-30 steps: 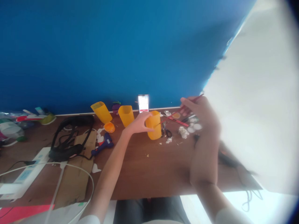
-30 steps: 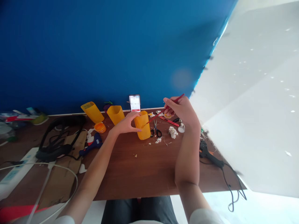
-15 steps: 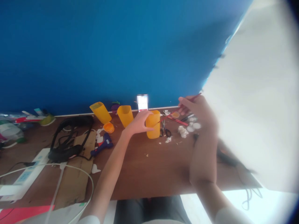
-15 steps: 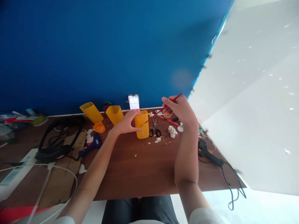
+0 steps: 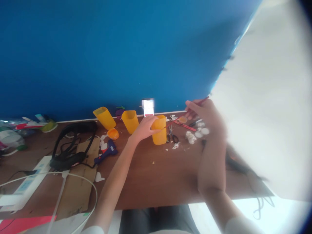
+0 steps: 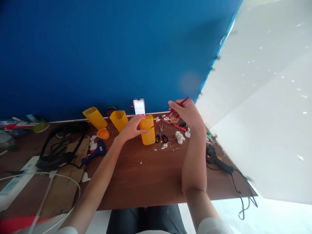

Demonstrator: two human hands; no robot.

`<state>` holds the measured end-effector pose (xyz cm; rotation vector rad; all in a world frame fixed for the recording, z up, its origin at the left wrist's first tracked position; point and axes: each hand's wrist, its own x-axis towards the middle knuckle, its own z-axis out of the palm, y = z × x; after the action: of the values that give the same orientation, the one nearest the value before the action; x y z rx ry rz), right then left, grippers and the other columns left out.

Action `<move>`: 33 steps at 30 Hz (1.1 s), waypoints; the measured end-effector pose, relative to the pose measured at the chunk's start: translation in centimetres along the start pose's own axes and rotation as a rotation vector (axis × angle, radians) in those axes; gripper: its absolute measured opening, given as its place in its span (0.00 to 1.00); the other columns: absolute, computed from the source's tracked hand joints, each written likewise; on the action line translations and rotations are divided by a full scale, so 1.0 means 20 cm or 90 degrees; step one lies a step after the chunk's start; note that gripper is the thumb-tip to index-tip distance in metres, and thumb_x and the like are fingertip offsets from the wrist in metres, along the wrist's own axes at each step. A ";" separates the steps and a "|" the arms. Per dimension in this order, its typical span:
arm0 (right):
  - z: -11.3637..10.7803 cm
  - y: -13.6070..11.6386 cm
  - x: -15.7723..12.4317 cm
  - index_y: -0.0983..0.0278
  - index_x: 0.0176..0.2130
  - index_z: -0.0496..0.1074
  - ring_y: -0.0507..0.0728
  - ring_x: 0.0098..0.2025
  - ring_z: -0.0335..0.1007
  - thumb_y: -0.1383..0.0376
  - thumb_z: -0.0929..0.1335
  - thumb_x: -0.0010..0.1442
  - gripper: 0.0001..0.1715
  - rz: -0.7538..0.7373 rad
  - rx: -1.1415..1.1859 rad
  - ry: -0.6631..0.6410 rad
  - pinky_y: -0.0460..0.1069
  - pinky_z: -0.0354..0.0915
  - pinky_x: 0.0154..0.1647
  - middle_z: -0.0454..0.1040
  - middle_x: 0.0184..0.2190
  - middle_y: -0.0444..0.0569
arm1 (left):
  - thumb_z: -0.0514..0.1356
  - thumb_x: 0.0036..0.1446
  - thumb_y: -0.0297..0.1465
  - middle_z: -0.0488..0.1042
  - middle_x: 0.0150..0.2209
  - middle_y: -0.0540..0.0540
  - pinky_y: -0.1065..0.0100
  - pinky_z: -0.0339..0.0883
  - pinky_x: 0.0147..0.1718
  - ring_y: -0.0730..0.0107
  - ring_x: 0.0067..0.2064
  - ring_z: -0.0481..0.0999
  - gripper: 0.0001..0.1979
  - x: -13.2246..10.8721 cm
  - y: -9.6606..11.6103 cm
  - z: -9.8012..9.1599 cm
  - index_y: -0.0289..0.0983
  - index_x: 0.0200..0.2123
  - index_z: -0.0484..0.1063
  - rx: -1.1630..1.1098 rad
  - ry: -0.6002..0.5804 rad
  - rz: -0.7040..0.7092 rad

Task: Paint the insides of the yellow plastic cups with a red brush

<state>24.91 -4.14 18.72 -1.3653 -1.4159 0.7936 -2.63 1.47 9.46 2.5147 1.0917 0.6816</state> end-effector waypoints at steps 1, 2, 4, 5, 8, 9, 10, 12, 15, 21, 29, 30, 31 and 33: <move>0.00 0.00 0.00 0.64 0.29 0.75 0.52 0.22 0.72 0.50 0.71 0.59 0.20 -0.001 0.000 0.000 0.45 0.70 0.24 0.76 0.22 0.49 | 0.62 0.57 0.49 0.65 0.63 0.41 0.49 0.55 0.64 0.50 0.66 0.59 0.28 0.00 0.00 0.00 0.44 0.57 0.65 -0.001 -0.001 0.003; 0.00 0.00 0.00 0.63 0.29 0.75 0.52 0.22 0.72 0.50 0.71 0.59 0.20 -0.001 0.000 -0.001 0.45 0.71 0.24 0.76 0.22 0.49 | 0.62 0.57 0.48 0.64 0.63 0.41 0.49 0.54 0.65 0.50 0.66 0.59 0.29 0.00 0.00 0.00 0.44 0.57 0.65 -0.003 -0.002 0.005; 0.00 0.00 0.00 0.63 0.29 0.75 0.52 0.22 0.72 0.50 0.71 0.59 0.20 0.002 0.000 -0.004 0.45 0.71 0.25 0.76 0.22 0.48 | 0.63 0.56 0.48 0.63 0.64 0.41 0.49 0.54 0.65 0.50 0.66 0.59 0.29 0.00 -0.01 0.00 0.43 0.58 0.65 -0.008 -0.006 0.005; 0.00 0.00 0.00 0.63 0.29 0.75 0.52 0.23 0.72 0.50 0.70 0.59 0.20 0.004 -0.002 -0.005 0.45 0.71 0.25 0.76 0.22 0.49 | 0.63 0.56 0.48 0.63 0.64 0.41 0.49 0.54 0.65 0.50 0.66 0.59 0.30 0.00 -0.01 0.00 0.43 0.58 0.64 -0.011 -0.008 0.003; 0.01 0.00 0.00 0.63 0.29 0.75 0.52 0.22 0.72 0.50 0.70 0.60 0.20 0.007 -0.009 -0.005 0.45 0.71 0.24 0.76 0.22 0.49 | 0.63 0.56 0.48 0.63 0.64 0.41 0.50 0.55 0.65 0.51 0.67 0.59 0.30 0.00 -0.01 0.00 0.44 0.58 0.64 -0.017 -0.014 0.000; 0.01 0.00 0.00 0.63 0.29 0.75 0.52 0.22 0.71 0.50 0.70 0.60 0.20 0.008 -0.009 -0.005 0.45 0.70 0.24 0.76 0.21 0.49 | 0.63 0.56 0.47 0.63 0.64 0.41 0.50 0.55 0.65 0.51 0.67 0.59 0.30 0.00 -0.01 0.00 0.44 0.58 0.64 -0.018 -0.015 0.001; 0.01 0.00 0.00 0.63 0.29 0.75 0.52 0.22 0.71 0.50 0.70 0.60 0.20 0.010 -0.009 -0.004 0.45 0.70 0.24 0.76 0.21 0.49 | 0.63 0.56 0.47 0.63 0.64 0.41 0.50 0.55 0.65 0.50 0.67 0.58 0.29 0.00 -0.01 0.00 0.44 0.58 0.64 -0.020 -0.015 0.002; 0.01 0.00 0.01 0.63 0.29 0.75 0.51 0.22 0.71 0.50 0.70 0.60 0.20 0.011 -0.008 -0.003 0.44 0.70 0.24 0.76 0.21 0.49 | 0.64 0.55 0.46 0.63 0.64 0.41 0.50 0.55 0.64 0.50 0.67 0.59 0.29 0.00 -0.01 0.00 0.44 0.58 0.64 -0.026 -0.019 0.003; 0.01 0.00 0.01 0.64 0.29 0.75 0.51 0.22 0.72 0.50 0.70 0.60 0.20 0.007 -0.005 -0.004 0.44 0.70 0.24 0.76 0.21 0.49 | 0.65 0.54 0.46 0.63 0.63 0.41 0.50 0.55 0.64 0.50 0.66 0.59 0.30 0.00 -0.01 -0.01 0.44 0.58 0.63 -0.028 -0.027 0.002; 0.01 0.01 0.02 0.64 0.28 0.75 0.51 0.21 0.71 0.50 0.71 0.60 0.20 0.014 0.005 -0.005 0.44 0.70 0.24 0.76 0.21 0.49 | 0.66 0.53 0.44 0.65 0.61 0.42 0.51 0.58 0.62 0.51 0.64 0.62 0.30 0.00 0.01 -0.02 0.44 0.57 0.63 -0.007 -0.039 0.025; 0.01 0.01 0.02 0.64 0.28 0.75 0.51 0.21 0.71 0.50 0.71 0.60 0.21 0.004 0.000 -0.004 0.44 0.70 0.23 0.75 0.21 0.49 | 0.69 0.49 0.45 0.61 0.65 0.43 0.49 0.56 0.64 0.49 0.67 0.58 0.37 -0.01 0.01 -0.03 0.45 0.59 0.61 -0.008 -0.072 0.036; 0.01 0.01 0.02 0.64 0.28 0.75 0.51 0.22 0.71 0.50 0.71 0.59 0.20 0.004 -0.002 -0.002 0.44 0.70 0.24 0.76 0.21 0.49 | 0.68 0.49 0.46 0.61 0.65 0.42 0.49 0.56 0.64 0.48 0.67 0.58 0.37 -0.01 0.00 -0.03 0.45 0.60 0.61 -0.012 -0.071 0.033; 0.01 0.01 0.02 0.64 0.28 0.75 0.52 0.21 0.71 0.50 0.71 0.60 0.20 0.006 -0.004 0.000 0.44 0.70 0.24 0.76 0.21 0.49 | 0.67 0.50 0.48 0.61 0.65 0.42 0.48 0.56 0.64 0.47 0.67 0.58 0.36 -0.01 0.00 -0.03 0.45 0.60 0.62 -0.016 -0.068 0.027; 0.01 0.01 0.02 0.64 0.28 0.75 0.52 0.21 0.71 0.50 0.70 0.60 0.20 0.008 -0.007 0.003 0.45 0.70 0.24 0.75 0.21 0.49 | 0.62 0.55 0.50 0.62 0.65 0.41 0.48 0.56 0.64 0.48 0.68 0.57 0.32 -0.01 0.00 -0.03 0.45 0.60 0.62 -0.025 -0.059 0.010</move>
<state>24.77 -3.70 18.49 -1.3849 -1.4104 0.7918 -3.15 1.38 9.92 2.4972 1.0172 0.5783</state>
